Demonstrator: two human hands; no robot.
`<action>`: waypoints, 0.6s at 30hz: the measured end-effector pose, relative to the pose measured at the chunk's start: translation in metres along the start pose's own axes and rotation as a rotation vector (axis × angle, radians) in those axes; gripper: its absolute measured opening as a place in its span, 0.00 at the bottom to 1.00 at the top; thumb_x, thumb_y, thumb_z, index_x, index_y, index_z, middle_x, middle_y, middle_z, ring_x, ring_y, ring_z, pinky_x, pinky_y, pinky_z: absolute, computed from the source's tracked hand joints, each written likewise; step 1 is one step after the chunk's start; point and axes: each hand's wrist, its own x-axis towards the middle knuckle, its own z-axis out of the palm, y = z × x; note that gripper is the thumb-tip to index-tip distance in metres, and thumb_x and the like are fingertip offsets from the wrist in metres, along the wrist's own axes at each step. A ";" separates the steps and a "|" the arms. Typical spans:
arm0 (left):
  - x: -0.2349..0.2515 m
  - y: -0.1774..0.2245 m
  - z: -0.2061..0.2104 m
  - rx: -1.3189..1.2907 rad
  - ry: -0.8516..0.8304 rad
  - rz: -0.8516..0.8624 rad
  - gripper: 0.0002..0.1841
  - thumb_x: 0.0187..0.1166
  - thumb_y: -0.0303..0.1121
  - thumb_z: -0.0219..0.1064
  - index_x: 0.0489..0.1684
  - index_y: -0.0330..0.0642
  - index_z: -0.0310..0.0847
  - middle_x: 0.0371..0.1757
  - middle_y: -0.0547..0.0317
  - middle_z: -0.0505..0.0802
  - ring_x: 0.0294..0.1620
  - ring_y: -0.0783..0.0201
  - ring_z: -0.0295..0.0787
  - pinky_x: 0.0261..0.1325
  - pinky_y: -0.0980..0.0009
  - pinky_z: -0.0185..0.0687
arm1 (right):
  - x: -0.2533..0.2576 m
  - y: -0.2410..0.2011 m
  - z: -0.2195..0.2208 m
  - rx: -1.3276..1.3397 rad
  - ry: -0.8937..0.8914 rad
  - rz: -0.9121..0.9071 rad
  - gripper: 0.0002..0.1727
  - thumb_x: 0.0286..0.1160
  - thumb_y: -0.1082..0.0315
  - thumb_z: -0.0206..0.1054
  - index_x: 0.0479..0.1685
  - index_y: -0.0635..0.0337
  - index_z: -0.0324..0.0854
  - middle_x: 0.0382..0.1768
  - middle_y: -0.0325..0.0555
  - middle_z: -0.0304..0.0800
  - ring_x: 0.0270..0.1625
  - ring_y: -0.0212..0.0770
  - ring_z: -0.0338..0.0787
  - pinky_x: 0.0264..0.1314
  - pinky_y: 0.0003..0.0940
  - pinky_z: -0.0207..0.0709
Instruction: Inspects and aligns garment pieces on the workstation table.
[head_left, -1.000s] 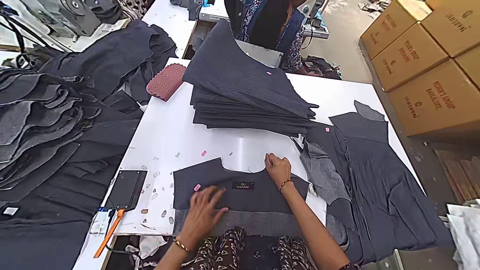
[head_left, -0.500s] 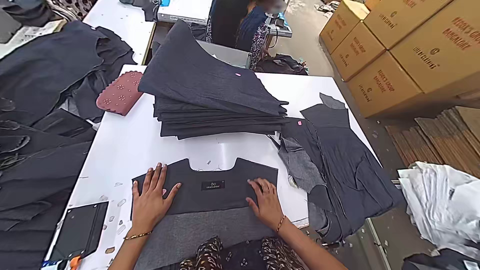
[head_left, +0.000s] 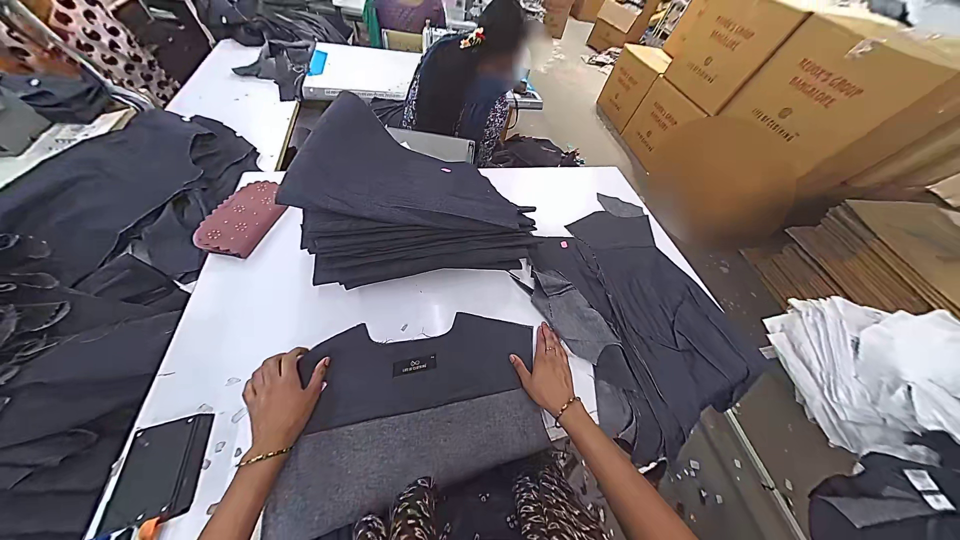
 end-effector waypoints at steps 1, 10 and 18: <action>0.005 0.017 -0.018 0.005 -0.131 -0.050 0.25 0.83 0.46 0.66 0.60 0.27 0.82 0.61 0.18 0.84 0.69 0.19 0.75 0.69 0.23 0.61 | -0.006 -0.016 -0.009 0.091 -0.017 0.062 0.54 0.77 0.34 0.60 0.87 0.76 0.56 0.90 0.70 0.52 0.93 0.64 0.54 0.92 0.58 0.46; -0.071 0.233 -0.120 -0.952 -0.378 0.262 0.14 0.82 0.31 0.65 0.59 0.34 0.72 0.30 0.71 0.91 0.29 0.82 0.87 0.36 0.80 0.83 | -0.131 -0.169 -0.062 1.260 0.021 -0.244 0.22 0.68 0.81 0.69 0.63 0.83 0.77 0.53 0.60 0.91 0.56 0.32 0.89 0.67 0.26 0.80; -0.102 0.287 -0.068 -0.882 -0.503 0.993 0.32 0.58 0.40 0.84 0.61 0.29 0.86 0.63 0.43 0.92 0.73 0.49 0.84 0.87 0.31 0.44 | -0.193 -0.072 -0.238 1.055 0.256 -0.801 0.10 0.84 0.59 0.63 0.54 0.39 0.90 0.51 0.09 0.91 0.57 0.05 0.82 0.63 0.11 0.77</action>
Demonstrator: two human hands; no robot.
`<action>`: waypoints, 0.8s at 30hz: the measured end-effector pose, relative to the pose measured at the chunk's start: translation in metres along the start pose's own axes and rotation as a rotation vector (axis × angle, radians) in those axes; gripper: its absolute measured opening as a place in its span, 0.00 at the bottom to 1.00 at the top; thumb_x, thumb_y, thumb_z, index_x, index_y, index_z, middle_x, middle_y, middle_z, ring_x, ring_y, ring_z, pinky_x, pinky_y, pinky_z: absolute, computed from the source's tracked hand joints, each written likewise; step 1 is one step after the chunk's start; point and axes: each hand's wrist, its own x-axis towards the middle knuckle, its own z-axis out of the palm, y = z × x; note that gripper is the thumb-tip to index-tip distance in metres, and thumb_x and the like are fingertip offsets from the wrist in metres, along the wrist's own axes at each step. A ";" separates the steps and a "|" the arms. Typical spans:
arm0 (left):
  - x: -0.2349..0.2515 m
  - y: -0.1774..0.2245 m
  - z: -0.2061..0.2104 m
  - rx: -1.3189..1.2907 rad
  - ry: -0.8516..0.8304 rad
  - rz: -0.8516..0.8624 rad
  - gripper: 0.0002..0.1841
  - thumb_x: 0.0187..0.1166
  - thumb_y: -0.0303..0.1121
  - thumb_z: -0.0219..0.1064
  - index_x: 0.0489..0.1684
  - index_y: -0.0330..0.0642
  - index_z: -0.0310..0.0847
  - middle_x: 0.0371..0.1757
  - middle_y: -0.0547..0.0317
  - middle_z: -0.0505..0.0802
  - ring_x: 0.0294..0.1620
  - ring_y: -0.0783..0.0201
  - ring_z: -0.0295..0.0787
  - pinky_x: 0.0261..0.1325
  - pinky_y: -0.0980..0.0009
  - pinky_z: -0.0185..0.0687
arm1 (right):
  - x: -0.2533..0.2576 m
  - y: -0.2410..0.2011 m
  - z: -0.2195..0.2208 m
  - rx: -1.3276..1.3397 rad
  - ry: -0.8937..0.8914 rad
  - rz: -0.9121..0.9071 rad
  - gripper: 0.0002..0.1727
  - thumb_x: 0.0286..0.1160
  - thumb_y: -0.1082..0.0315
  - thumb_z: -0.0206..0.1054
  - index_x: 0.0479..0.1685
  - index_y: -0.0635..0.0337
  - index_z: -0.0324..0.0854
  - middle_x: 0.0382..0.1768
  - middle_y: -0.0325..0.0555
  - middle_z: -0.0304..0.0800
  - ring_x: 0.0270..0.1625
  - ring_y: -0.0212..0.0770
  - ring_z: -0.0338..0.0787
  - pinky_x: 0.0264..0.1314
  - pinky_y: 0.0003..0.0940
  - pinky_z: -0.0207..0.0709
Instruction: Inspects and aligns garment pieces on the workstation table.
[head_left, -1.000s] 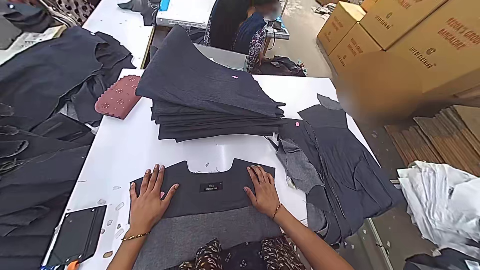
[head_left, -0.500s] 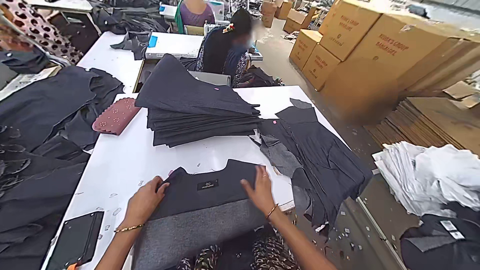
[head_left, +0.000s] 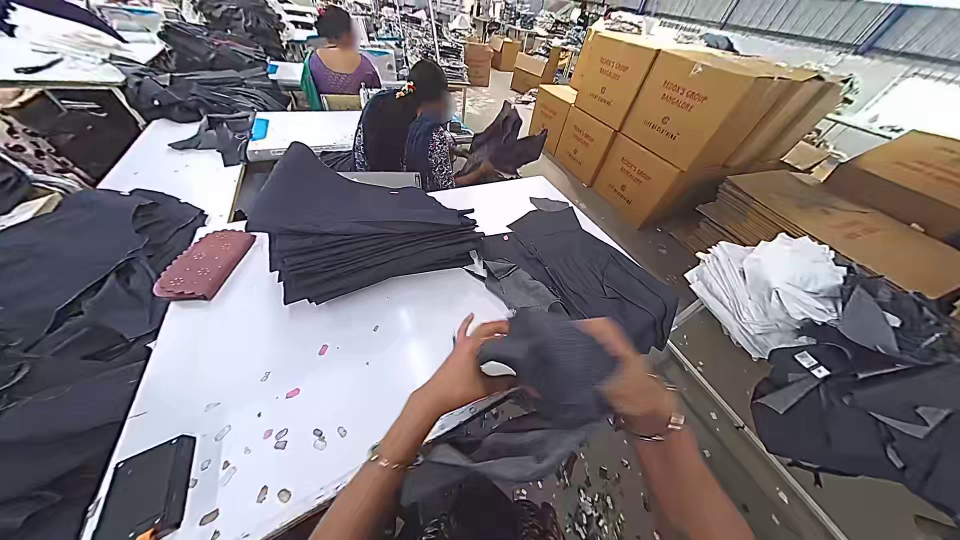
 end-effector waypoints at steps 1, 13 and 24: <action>0.005 -0.005 0.009 0.071 -0.047 -0.044 0.22 0.62 0.36 0.82 0.51 0.29 0.90 0.54 0.43 0.96 0.64 0.49 0.90 0.86 0.30 0.47 | -0.015 -0.020 -0.013 -0.052 0.188 -0.059 0.09 0.82 0.55 0.65 0.53 0.31 0.89 0.50 0.08 0.92 0.56 0.06 0.84 0.61 0.11 0.78; -0.075 0.103 -0.101 -0.302 0.998 -0.024 0.07 0.86 0.44 0.62 0.40 0.67 0.87 0.36 0.88 0.94 0.39 0.89 0.90 0.45 0.87 0.86 | -0.076 -0.047 -0.087 -0.311 0.858 0.162 0.16 0.90 0.70 0.48 0.45 0.42 0.83 0.37 0.11 0.93 0.42 0.12 0.90 0.50 0.14 0.85; -0.258 -0.031 -0.104 -0.373 0.095 -1.070 0.16 0.67 0.42 0.76 0.44 0.40 0.86 0.36 0.62 0.97 0.39 0.67 0.96 0.51 0.63 0.92 | -0.105 0.150 -0.059 -0.102 0.133 1.154 0.18 0.73 0.65 0.77 0.56 0.65 0.81 0.44 0.46 0.93 0.46 0.35 0.93 0.55 0.36 0.88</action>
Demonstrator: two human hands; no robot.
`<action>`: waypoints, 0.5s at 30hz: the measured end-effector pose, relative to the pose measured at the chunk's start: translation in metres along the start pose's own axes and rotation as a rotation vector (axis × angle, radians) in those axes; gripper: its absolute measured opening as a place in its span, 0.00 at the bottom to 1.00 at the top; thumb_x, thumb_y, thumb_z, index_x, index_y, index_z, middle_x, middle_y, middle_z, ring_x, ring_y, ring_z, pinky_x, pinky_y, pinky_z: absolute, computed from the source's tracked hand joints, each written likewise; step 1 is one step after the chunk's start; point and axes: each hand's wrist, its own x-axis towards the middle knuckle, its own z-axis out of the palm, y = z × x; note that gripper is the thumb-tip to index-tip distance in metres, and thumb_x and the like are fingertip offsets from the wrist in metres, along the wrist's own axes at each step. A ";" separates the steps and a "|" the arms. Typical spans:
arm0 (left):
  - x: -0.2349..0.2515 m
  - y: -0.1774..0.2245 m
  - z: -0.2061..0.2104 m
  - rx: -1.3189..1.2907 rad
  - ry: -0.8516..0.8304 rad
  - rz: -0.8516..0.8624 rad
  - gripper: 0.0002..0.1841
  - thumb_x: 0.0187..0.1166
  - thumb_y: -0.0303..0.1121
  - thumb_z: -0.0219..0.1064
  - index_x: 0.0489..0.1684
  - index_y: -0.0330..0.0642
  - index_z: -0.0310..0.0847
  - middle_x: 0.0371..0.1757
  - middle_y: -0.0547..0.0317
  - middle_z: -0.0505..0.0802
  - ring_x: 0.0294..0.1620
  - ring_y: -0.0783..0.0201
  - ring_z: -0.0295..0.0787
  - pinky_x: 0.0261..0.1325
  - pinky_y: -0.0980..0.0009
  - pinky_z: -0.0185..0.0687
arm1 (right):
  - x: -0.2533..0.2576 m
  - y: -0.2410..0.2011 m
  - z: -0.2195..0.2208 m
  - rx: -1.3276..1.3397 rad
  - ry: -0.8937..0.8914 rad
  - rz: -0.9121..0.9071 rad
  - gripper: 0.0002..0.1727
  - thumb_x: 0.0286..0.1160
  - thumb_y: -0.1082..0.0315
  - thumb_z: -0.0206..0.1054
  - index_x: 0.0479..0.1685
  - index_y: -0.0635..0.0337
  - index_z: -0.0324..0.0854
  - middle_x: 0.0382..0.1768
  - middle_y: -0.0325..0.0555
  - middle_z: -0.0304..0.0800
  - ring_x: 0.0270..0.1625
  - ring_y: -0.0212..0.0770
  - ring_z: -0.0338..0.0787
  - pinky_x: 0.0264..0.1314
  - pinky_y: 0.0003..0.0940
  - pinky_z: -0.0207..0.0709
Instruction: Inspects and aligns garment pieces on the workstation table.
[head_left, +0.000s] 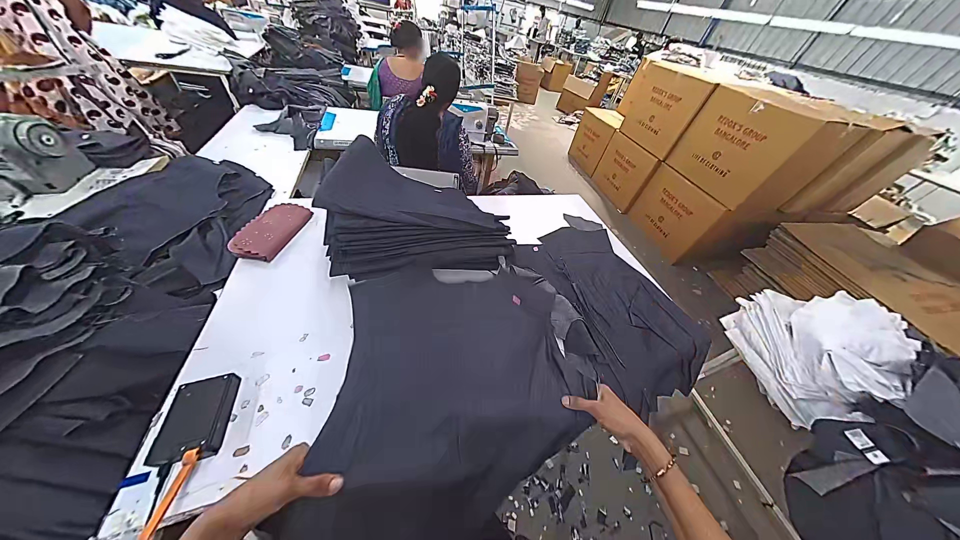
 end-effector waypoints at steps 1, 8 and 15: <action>-0.010 -0.009 -0.010 0.013 0.001 0.070 0.09 0.66 0.39 0.77 0.35 0.45 0.89 0.31 0.66 0.97 0.34 0.70 0.95 0.45 0.67 0.92 | 0.000 0.004 -0.002 -0.048 0.000 0.000 0.15 0.71 0.67 0.77 0.50 0.65 0.83 0.39 0.45 0.93 0.42 0.34 0.93 0.52 0.34 0.87; -0.058 0.118 -0.013 -0.232 0.505 0.779 0.16 0.72 0.50 0.75 0.57 0.65 0.85 0.44 0.82 0.95 0.42 0.85 0.92 0.47 0.84 0.89 | -0.008 -0.094 -0.032 -0.014 0.164 -0.575 0.45 0.60 0.70 0.75 0.83 0.70 0.58 0.67 0.46 0.83 0.67 0.27 0.85 0.71 0.23 0.80; -0.003 0.201 -0.078 -0.011 0.910 0.686 0.21 0.81 0.38 0.70 0.71 0.50 0.74 0.51 0.68 0.88 0.41 0.81 0.86 0.46 0.74 0.86 | 0.002 -0.177 -0.084 0.220 0.344 -0.618 0.25 0.88 0.69 0.58 0.83 0.46 0.69 0.72 0.38 0.80 0.61 0.33 0.85 0.59 0.36 0.82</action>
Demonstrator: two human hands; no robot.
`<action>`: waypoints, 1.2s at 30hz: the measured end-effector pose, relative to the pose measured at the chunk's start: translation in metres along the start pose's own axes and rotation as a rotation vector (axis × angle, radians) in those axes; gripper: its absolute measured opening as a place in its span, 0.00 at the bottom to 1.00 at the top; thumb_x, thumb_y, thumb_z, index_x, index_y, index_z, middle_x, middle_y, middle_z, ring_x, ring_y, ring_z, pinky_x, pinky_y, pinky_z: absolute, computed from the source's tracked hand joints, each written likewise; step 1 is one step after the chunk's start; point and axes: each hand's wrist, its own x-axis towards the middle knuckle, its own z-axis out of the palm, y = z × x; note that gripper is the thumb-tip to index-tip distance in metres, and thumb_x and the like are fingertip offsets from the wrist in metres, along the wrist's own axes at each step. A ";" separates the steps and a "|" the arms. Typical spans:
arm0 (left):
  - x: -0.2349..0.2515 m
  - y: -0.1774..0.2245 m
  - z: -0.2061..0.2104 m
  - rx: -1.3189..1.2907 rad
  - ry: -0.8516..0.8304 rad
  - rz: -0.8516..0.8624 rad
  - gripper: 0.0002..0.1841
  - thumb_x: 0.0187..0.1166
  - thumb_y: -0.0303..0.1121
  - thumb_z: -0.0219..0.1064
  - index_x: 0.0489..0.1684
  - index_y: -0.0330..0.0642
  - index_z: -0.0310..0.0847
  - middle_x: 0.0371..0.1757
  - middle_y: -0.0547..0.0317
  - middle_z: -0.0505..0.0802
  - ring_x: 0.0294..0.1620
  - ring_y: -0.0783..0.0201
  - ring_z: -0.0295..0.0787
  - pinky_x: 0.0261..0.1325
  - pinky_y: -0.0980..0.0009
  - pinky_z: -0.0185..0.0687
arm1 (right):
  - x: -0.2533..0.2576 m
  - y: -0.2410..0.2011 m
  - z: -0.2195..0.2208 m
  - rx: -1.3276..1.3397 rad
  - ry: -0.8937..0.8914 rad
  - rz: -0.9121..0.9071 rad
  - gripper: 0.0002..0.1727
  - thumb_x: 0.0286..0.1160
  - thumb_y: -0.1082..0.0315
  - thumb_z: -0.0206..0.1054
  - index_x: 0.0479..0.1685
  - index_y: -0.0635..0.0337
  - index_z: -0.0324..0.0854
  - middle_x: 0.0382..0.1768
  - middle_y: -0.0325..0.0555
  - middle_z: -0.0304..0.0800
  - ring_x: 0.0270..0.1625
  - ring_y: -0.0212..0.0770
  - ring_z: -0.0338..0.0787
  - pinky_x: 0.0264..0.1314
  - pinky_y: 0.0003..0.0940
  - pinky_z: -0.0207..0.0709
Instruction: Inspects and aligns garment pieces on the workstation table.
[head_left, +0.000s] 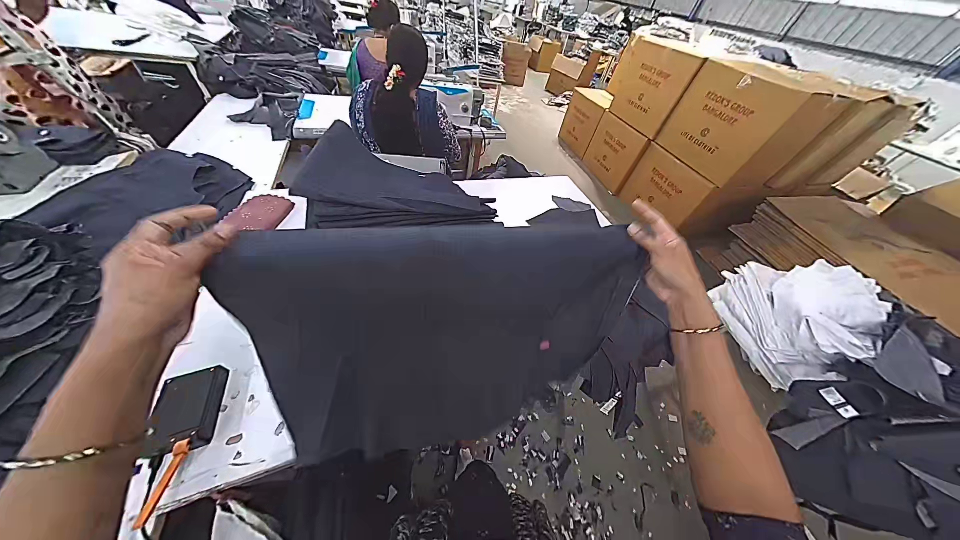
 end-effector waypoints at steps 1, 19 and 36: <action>0.011 0.015 -0.001 -0.033 0.030 0.030 0.21 0.81 0.38 0.70 0.70 0.52 0.73 0.51 0.74 0.87 0.43 0.85 0.85 0.48 0.79 0.85 | -0.001 -0.019 -0.005 0.048 0.023 -0.038 0.23 0.90 0.67 0.55 0.82 0.44 0.69 0.65 0.34 0.82 0.54 0.28 0.86 0.53 0.30 0.83; -0.208 -0.114 0.107 0.555 -0.785 0.305 0.50 0.59 0.66 0.77 0.78 0.35 0.77 0.79 0.35 0.80 0.81 0.32 0.73 0.77 0.24 0.60 | -0.092 0.020 0.050 -0.696 -0.702 -0.095 0.19 0.91 0.60 0.55 0.71 0.50 0.85 0.52 0.41 0.94 0.31 0.30 0.85 0.37 0.32 0.80; -0.186 -0.001 0.052 0.088 -0.170 0.045 0.05 0.71 0.28 0.76 0.40 0.40 0.89 0.41 0.79 0.96 0.47 0.88 0.89 0.59 0.77 0.88 | -0.071 0.170 0.182 -0.730 -0.891 -0.165 0.15 0.78 0.68 0.65 0.59 0.55 0.91 0.57 0.51 0.95 0.69 0.54 0.88 0.80 0.67 0.62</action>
